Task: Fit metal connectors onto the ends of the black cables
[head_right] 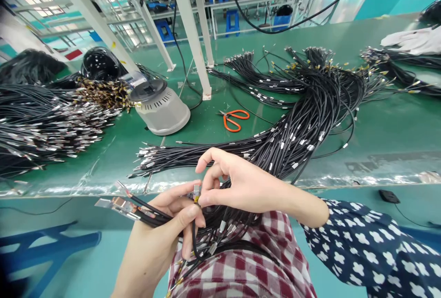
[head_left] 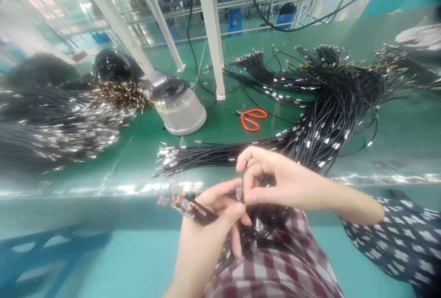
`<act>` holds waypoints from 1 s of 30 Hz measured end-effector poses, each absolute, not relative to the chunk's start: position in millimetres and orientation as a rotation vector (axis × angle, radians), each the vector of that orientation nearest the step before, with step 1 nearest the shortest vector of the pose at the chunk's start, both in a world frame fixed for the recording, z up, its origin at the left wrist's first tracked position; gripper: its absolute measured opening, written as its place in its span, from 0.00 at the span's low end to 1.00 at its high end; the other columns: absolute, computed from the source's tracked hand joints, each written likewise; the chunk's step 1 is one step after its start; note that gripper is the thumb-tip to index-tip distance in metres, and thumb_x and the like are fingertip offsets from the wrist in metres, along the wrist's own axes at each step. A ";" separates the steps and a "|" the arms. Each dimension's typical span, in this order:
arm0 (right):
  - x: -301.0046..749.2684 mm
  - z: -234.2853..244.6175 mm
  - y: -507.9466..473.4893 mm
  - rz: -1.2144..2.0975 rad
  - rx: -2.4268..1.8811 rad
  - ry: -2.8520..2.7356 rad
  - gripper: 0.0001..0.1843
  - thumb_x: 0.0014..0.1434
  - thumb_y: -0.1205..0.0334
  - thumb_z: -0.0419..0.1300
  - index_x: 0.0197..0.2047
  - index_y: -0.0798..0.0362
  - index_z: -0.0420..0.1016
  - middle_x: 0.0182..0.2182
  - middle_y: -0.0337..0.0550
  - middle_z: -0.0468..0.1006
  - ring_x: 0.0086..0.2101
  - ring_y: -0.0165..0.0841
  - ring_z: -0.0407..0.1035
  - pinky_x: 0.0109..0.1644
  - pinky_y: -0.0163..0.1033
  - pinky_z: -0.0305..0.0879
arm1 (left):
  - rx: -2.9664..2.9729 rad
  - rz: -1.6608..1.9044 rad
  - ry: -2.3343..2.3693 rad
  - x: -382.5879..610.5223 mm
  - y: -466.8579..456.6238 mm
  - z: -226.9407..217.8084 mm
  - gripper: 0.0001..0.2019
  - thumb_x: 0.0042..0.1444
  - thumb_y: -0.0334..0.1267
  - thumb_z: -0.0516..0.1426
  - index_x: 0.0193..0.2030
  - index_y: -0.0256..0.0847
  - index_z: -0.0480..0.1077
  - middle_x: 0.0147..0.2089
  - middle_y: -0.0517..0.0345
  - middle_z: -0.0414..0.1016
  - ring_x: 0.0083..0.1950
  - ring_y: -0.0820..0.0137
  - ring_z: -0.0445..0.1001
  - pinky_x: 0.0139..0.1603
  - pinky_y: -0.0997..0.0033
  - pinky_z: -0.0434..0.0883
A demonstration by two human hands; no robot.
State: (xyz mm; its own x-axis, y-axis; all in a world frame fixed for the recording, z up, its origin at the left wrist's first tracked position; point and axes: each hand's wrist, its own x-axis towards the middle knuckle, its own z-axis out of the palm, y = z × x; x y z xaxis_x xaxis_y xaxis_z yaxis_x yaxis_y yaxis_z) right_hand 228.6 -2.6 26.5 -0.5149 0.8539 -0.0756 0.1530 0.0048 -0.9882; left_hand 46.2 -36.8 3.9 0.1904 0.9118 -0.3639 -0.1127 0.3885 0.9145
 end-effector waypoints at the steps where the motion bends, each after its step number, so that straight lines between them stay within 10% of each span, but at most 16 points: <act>1: 228.8 27.2 -2.2 1.536 -1.049 -1.724 0.14 0.55 0.68 0.64 0.41 0.50 0.63 0.27 0.34 0.78 0.31 0.30 0.69 0.39 0.36 0.63 | 0.898 0.874 1.145 46.3 -36.7 3.7 0.13 0.50 0.32 0.61 0.45 0.38 0.74 0.21 0.57 0.77 0.10 0.76 0.66 0.12 0.79 0.58; 30: 222.5 41.1 -5.5 1.337 -1.260 -1.865 0.13 0.55 0.71 0.61 0.41 0.51 0.62 0.26 0.31 0.77 0.31 0.28 0.69 0.38 0.34 0.61 | 0.938 0.866 1.149 44.9 -38.4 3.8 0.14 0.51 0.33 0.61 0.46 0.39 0.74 0.22 0.59 0.76 0.11 0.76 0.67 0.12 0.80 0.61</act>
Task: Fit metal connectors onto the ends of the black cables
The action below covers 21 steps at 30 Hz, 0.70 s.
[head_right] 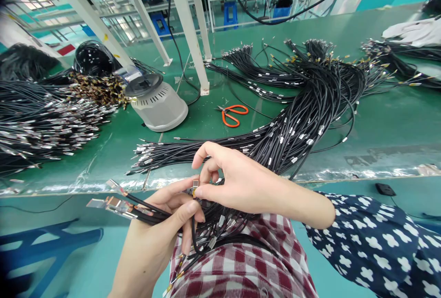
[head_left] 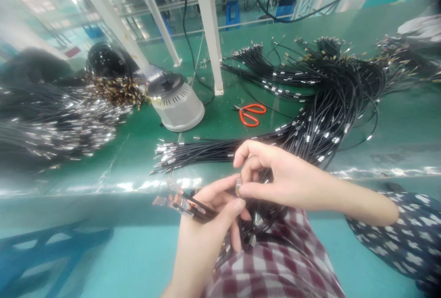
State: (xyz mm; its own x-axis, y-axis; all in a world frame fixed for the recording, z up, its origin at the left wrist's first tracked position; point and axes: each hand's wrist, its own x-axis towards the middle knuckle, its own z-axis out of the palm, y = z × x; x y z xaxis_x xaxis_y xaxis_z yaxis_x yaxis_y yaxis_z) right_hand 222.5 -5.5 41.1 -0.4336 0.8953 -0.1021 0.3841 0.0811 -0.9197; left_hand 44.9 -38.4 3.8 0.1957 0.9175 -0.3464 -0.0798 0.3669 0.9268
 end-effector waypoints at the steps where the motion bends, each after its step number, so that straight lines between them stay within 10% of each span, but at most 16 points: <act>1: 221.3 41.7 -6.1 1.342 -1.281 -1.850 0.14 0.54 0.71 0.61 0.41 0.51 0.62 0.26 0.31 0.77 0.30 0.28 0.69 0.37 0.33 0.61 | 0.937 0.868 1.148 45.0 -38.9 3.9 0.14 0.51 0.33 0.62 0.46 0.39 0.74 0.22 0.60 0.76 0.11 0.77 0.66 0.12 0.80 0.61; 9: 217.1 44.6 -11.0 1.290 -1.302 -1.848 0.13 0.53 0.73 0.59 0.40 0.51 0.63 0.25 0.30 0.76 0.29 0.27 0.69 0.36 0.32 0.61 | 0.903 0.972 1.095 47.9 -37.5 -1.4 0.10 0.54 0.37 0.62 0.42 0.38 0.75 0.21 0.59 0.76 0.10 0.80 0.64 0.11 0.83 0.55; 21: 211.5 12.3 -8.4 1.632 -1.252 -1.187 0.15 0.55 0.52 0.63 0.35 0.55 0.67 0.30 0.41 0.76 0.25 0.26 0.63 0.30 0.33 0.62 | 0.690 1.122 1.125 47.0 -37.0 -0.1 0.09 0.54 0.38 0.62 0.41 0.37 0.75 0.19 0.58 0.76 0.10 0.84 0.57 0.12 0.85 0.54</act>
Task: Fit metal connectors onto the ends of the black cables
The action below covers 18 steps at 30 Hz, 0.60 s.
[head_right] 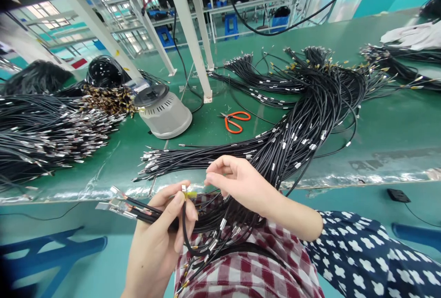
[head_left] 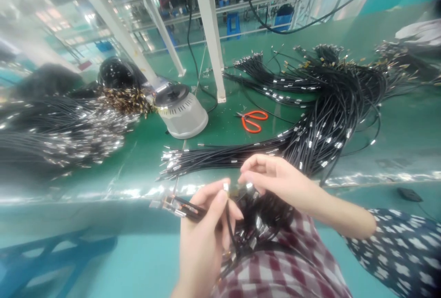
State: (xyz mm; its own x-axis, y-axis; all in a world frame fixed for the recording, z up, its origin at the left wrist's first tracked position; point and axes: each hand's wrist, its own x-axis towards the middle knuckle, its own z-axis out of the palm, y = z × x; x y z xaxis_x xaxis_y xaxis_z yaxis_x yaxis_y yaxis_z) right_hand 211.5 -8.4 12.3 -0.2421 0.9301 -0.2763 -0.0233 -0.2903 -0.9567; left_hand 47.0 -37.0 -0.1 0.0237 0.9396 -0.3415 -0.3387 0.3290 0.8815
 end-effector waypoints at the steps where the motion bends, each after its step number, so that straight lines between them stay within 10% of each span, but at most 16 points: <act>1: 209.6 10.7 -10.4 1.603 -1.254 -1.200 0.16 0.55 0.50 0.63 0.35 0.56 0.70 0.31 0.41 0.75 0.25 0.26 0.63 0.30 0.33 0.62 | 0.687 1.124 1.126 46.7 -36.8 -0.1 0.09 0.54 0.38 0.62 0.41 0.37 0.74 0.20 0.58 0.76 0.10 0.84 0.57 0.13 0.84 0.54; 18: 190.6 12.8 -21.3 1.347 -1.276 -1.372 0.07 0.57 0.64 0.61 0.29 0.56 0.76 0.26 0.38 0.76 0.27 0.29 0.64 0.32 0.35 0.61 | 0.668 0.999 1.007 36.6 -34.0 -3.8 0.10 0.50 0.32 0.64 0.35 0.40 0.66 0.20 0.64 0.73 0.14 0.84 0.59 0.16 0.85 0.52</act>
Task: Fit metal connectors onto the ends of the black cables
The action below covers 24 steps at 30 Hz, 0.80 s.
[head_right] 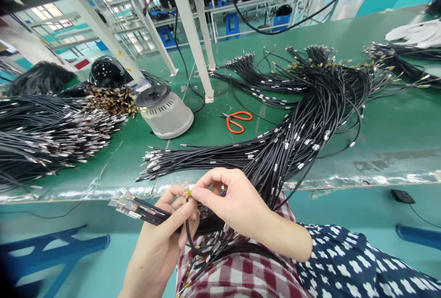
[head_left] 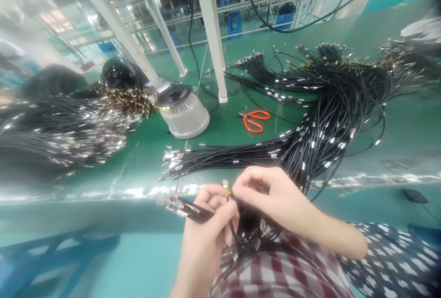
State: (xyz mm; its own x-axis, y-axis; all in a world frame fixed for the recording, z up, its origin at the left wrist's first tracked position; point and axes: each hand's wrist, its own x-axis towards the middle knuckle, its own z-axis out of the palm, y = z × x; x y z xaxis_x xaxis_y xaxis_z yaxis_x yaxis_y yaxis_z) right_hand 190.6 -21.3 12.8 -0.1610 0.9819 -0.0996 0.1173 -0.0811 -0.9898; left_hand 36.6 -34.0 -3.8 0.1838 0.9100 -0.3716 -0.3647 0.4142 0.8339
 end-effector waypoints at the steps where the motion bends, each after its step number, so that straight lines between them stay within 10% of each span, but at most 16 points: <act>1: 190.2 12.7 -21.5 1.328 -1.275 -1.385 0.07 0.57 0.64 0.61 0.29 0.56 0.76 0.26 0.38 0.76 0.27 0.29 0.65 0.32 0.35 0.61 | 0.673 0.984 0.992 35.2 -32.9 -5.0 0.10 0.50 0.32 0.65 0.32 0.39 0.66 0.21 0.64 0.73 0.14 0.84 0.60 0.16 0.84 0.53; 24: 177.8 3.1 -16.9 1.508 -1.026 -1.200 0.12 0.59 0.57 0.60 0.29 0.55 0.69 0.23 0.37 0.72 0.26 0.30 0.67 0.34 0.38 0.66 | 0.633 1.025 0.944 35.6 -32.8 -9.4 0.07 0.51 0.35 0.65 0.28 0.37 0.71 0.22 0.62 0.73 0.17 0.83 0.60 0.20 0.82 0.55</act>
State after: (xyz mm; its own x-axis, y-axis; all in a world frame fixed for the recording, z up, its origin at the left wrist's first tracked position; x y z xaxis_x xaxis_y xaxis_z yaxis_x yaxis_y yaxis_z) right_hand 177.8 -16.9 3.1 -0.2273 0.9719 -0.0617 -0.1584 -0.0994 -0.9824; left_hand 35.6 -32.8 -9.4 0.2047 0.9139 -0.3504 -0.4242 0.4055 0.8097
